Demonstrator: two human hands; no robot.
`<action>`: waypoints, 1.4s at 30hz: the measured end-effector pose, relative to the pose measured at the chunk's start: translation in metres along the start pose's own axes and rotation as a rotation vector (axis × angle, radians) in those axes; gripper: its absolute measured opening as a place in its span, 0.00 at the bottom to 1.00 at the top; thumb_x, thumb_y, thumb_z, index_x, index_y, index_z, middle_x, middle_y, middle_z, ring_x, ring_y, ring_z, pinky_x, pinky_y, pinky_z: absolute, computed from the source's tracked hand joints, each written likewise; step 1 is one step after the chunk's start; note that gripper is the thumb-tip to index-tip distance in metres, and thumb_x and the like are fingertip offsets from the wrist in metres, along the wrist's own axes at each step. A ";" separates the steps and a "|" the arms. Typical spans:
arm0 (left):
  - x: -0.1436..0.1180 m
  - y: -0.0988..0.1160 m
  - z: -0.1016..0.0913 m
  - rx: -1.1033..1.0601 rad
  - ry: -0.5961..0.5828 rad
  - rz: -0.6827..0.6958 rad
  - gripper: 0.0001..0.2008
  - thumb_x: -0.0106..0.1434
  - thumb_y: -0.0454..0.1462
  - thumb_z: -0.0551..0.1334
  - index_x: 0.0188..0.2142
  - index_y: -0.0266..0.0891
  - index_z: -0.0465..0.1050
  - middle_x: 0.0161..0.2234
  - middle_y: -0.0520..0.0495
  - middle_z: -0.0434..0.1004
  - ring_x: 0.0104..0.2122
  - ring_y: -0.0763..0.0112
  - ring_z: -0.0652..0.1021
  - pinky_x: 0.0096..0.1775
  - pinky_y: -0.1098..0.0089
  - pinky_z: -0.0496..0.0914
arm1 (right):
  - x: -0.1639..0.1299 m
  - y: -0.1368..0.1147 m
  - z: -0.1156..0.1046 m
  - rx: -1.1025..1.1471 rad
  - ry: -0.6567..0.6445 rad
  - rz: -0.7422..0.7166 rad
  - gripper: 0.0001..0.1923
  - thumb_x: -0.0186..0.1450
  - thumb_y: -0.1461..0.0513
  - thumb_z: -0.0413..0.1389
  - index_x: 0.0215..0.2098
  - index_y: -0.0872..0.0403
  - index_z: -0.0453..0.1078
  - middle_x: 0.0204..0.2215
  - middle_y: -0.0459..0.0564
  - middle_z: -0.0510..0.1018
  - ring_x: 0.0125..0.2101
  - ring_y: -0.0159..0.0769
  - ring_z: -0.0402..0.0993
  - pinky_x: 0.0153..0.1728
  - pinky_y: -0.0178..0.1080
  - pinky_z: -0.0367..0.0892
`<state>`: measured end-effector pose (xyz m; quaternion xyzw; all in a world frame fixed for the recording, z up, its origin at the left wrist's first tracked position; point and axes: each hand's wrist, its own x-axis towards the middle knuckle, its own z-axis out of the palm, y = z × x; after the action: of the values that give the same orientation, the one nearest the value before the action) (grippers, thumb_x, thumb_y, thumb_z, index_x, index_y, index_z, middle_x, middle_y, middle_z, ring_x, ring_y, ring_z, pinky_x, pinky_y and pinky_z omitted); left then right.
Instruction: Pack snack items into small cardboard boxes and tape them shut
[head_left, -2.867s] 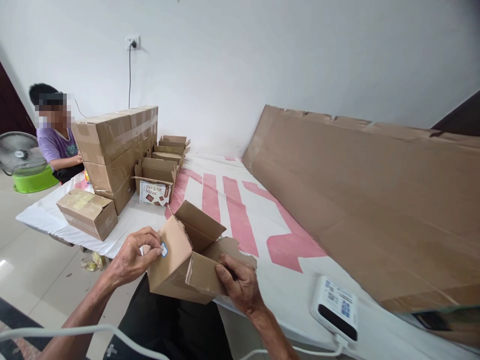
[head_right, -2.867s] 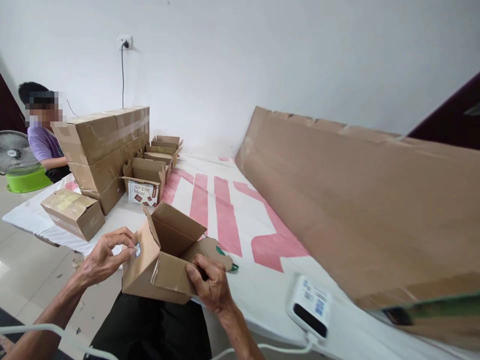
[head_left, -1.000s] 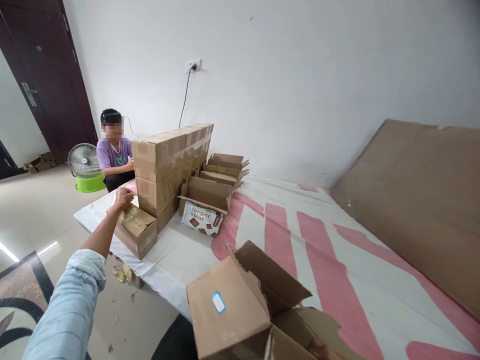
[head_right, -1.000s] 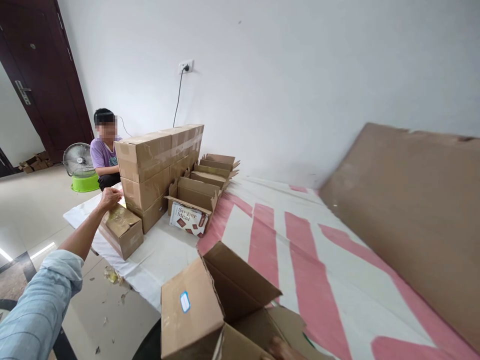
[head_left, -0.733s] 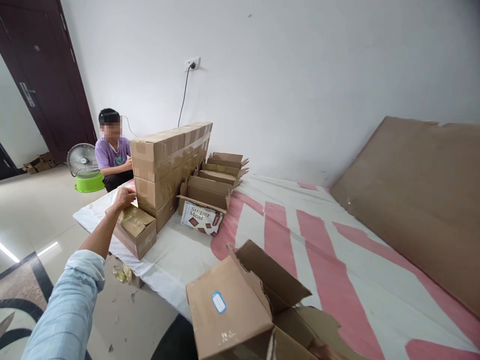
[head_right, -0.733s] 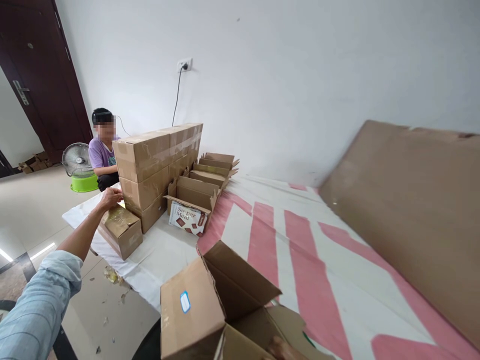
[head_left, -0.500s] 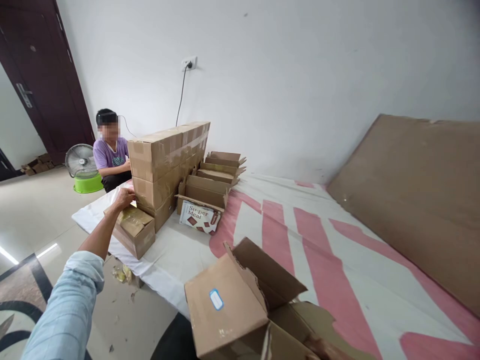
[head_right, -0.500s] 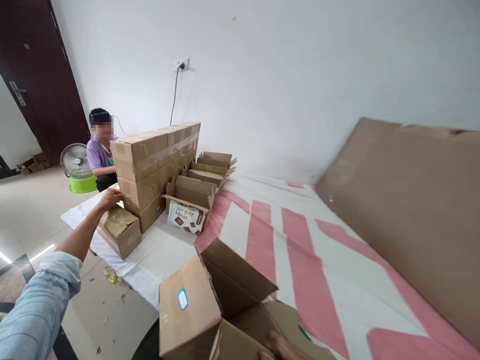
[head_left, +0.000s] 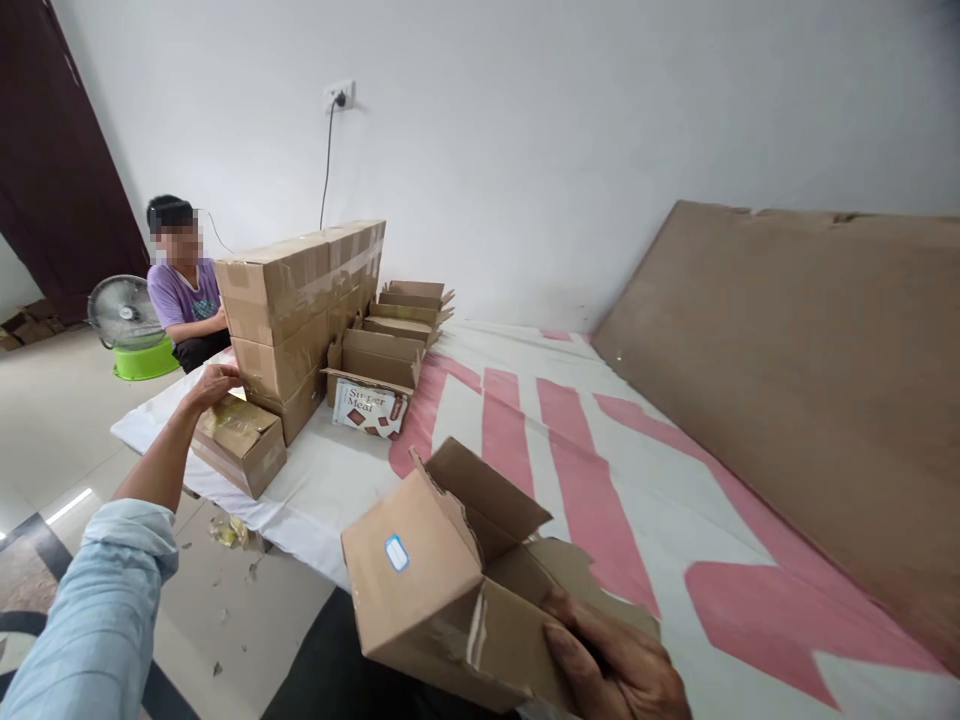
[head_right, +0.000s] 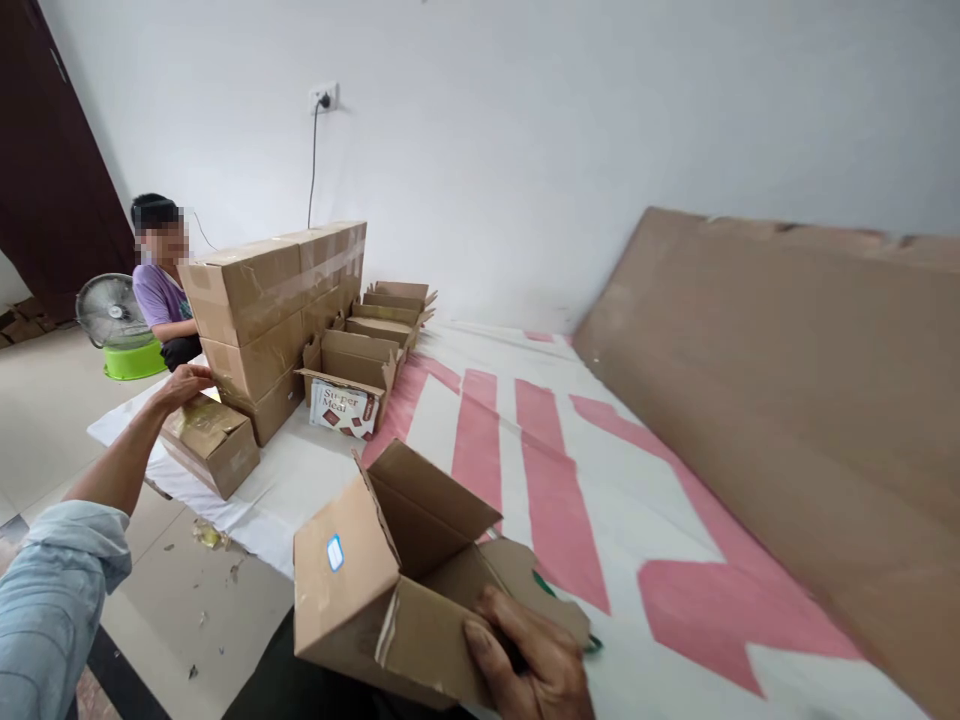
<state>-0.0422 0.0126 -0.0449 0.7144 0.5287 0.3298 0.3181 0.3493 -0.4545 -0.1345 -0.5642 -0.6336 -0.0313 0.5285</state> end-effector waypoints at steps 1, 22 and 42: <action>-0.001 0.004 0.001 0.004 0.004 0.001 0.08 0.51 0.39 0.74 0.27 0.36 0.83 0.25 0.49 0.83 0.30 0.65 0.79 0.39 0.67 0.73 | 0.003 -0.003 0.000 0.014 -0.001 -0.012 0.20 0.75 0.53 0.57 0.26 0.49 0.75 0.20 0.46 0.77 0.20 0.36 0.76 0.22 0.34 0.70; -0.291 0.125 0.117 -0.234 -0.387 0.607 0.10 0.66 0.38 0.71 0.47 0.44 0.86 0.44 0.42 0.82 0.41 0.63 0.81 0.42 0.64 0.76 | -0.002 -0.020 0.010 0.013 -0.031 -0.056 0.17 0.75 0.59 0.54 0.27 0.50 0.63 0.20 0.40 0.65 0.20 0.30 0.65 0.22 0.34 0.59; -0.284 0.127 0.130 -0.224 -0.385 0.618 0.05 0.67 0.38 0.70 0.40 0.44 0.87 0.41 0.43 0.82 0.39 0.63 0.82 0.41 0.65 0.75 | -0.006 -0.020 0.014 0.036 -0.015 0.008 0.24 0.77 0.52 0.51 0.24 0.50 0.61 0.19 0.41 0.64 0.20 0.31 0.61 0.22 0.36 0.57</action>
<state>0.0691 -0.3053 -0.0567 0.8499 0.1795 0.3258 0.3732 0.3246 -0.4571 -0.1337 -0.5573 -0.6359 -0.0136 0.5337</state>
